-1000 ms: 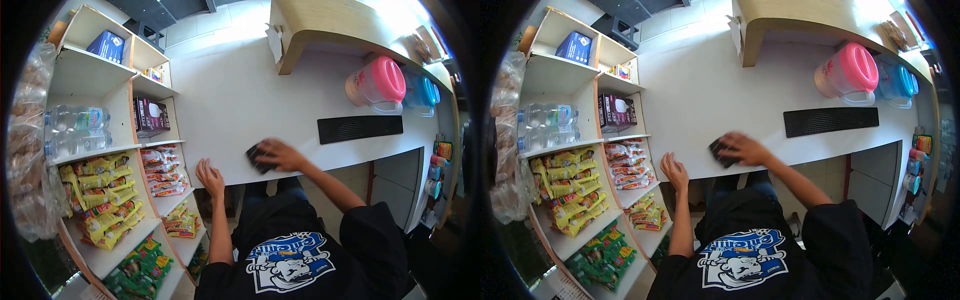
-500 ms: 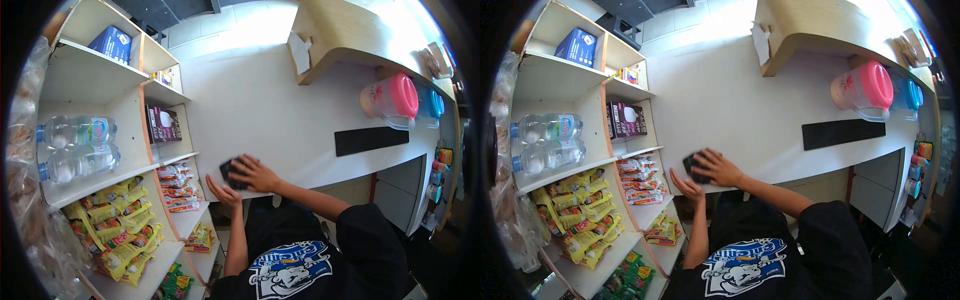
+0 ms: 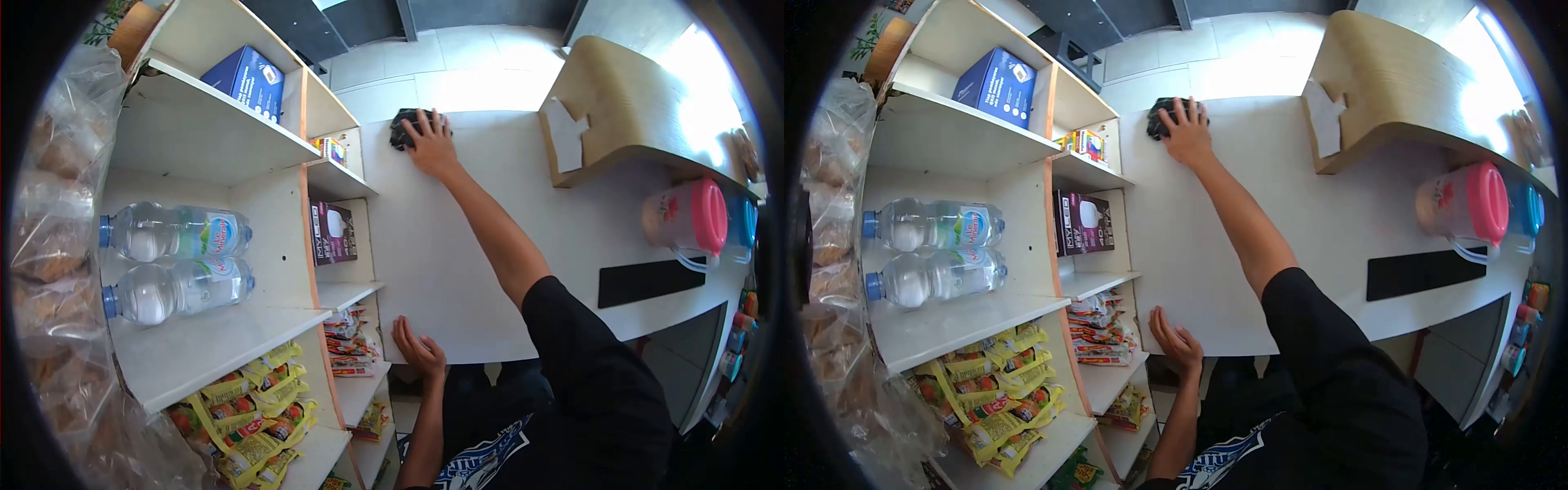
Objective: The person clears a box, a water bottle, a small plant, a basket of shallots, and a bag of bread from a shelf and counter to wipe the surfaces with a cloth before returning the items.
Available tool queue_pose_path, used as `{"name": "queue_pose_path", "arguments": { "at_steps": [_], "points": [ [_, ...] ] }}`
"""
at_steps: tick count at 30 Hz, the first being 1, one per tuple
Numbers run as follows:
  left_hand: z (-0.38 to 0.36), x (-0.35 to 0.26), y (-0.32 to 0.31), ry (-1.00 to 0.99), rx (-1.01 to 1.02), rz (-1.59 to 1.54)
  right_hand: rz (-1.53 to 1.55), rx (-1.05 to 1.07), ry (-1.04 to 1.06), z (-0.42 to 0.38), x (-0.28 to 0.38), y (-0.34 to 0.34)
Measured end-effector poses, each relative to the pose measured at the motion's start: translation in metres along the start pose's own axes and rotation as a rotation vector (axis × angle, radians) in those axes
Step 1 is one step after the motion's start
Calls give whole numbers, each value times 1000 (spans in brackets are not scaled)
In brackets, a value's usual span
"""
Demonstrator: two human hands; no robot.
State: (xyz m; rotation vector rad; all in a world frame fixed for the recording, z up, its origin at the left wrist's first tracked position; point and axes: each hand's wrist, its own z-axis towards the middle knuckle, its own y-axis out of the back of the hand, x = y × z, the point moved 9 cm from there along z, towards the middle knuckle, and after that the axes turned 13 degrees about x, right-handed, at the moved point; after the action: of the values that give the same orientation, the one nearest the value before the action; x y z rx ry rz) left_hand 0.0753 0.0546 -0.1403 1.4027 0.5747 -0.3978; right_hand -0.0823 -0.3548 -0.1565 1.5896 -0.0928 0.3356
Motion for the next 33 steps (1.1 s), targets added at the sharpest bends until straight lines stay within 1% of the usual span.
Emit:
{"name": "queue_pose_path", "arguments": {
  "at_steps": [3,4,6,8,9,10,12,14,16,19,22,24,26,28,30,32,33],
  "points": [
    [-4,1,3,14,6,14,5,37,279,-10,61,-18],
    [-4,2,2,18,14,22,42,45,318,-22,74,-24],
    [-3,1,-1,25,30,37,28,32,249,-54,79,-25],
    [-2,3,-1,34,44,64,49,-16,210,-95,67,-14],
    [-3,3,-1,47,44,60,63,-39,192,-108,55,-11],
    [-2,2,-1,57,42,56,9,-57,141,-108,35,-5],
    [-3,2,-2,69,45,58,-89,-85,43,-104,-23,-3],
    [-4,4,-2,71,46,69,-164,-241,-129,-86,-99,13],
    [-6,3,-3,51,42,76,-202,-170,-309,-74,-152,38],
    [-3,1,-1,29,36,80,-110,-41,-355,-65,-173,38],
    [-5,1,0,14,19,45,-90,-155,-202,-88,-116,24],
    [-5,0,2,9,5,8,23,-97,0,-110,-51,6],
    [-6,-1,4,12,-7,-33,150,16,218,-149,25,-6],
    [-10,-1,9,22,-94,-69,203,115,381,-200,88,-26],
    [-13,1,13,14,-165,-86,210,174,405,-255,125,-34],
    [-18,5,16,0,-216,-88,164,207,410,-303,144,-31],
    [-20,4,17,-15,-236,-88,192,219,474,-323,150,-33]
  ]
}}
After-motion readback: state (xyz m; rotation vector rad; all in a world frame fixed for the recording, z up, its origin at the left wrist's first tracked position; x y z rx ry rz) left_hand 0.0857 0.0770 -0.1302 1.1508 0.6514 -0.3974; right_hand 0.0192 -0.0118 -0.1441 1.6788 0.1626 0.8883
